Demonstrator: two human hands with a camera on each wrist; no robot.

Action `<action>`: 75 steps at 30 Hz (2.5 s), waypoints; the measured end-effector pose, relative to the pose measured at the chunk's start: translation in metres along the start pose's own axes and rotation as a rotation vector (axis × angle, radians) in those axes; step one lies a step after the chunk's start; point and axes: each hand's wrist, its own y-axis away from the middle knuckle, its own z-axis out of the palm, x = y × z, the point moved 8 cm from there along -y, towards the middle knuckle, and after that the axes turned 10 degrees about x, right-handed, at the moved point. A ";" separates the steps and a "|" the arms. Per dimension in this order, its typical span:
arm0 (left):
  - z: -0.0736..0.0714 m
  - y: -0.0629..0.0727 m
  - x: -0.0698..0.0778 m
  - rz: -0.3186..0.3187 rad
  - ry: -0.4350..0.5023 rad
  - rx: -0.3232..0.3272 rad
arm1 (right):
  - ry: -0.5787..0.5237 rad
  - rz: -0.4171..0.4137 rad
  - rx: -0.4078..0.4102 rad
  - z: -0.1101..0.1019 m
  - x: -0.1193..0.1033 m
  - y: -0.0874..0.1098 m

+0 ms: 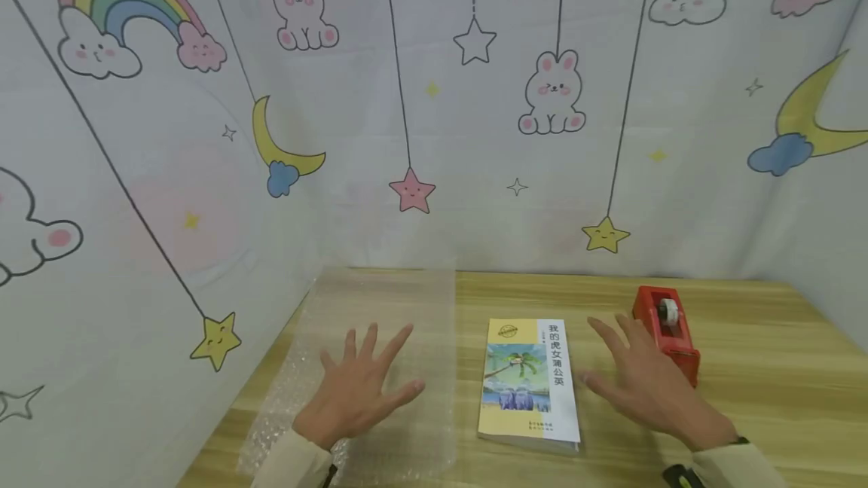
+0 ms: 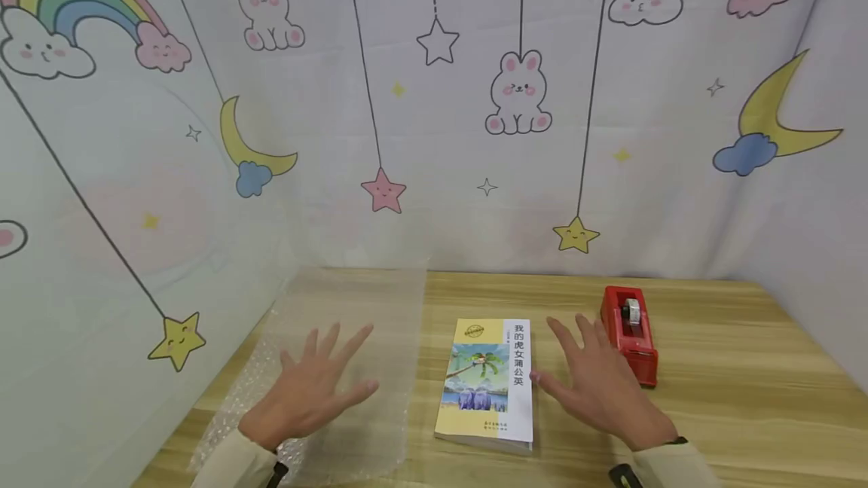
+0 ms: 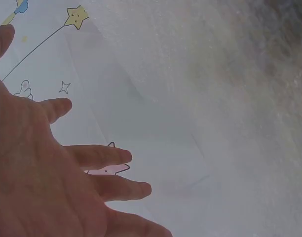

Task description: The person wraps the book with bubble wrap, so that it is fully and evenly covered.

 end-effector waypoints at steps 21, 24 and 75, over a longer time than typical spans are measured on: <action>0.019 0.013 -0.006 -0.046 0.074 -0.163 | -0.254 0.032 -0.197 0.024 -0.030 -0.001; 0.018 0.015 -0.011 -0.052 0.076 -0.153 | -0.254 0.052 -0.207 0.028 -0.031 -0.002; -0.024 0.033 -0.129 -0.235 0.231 -0.134 | -0.794 -0.065 -0.457 0.076 -0.147 -0.035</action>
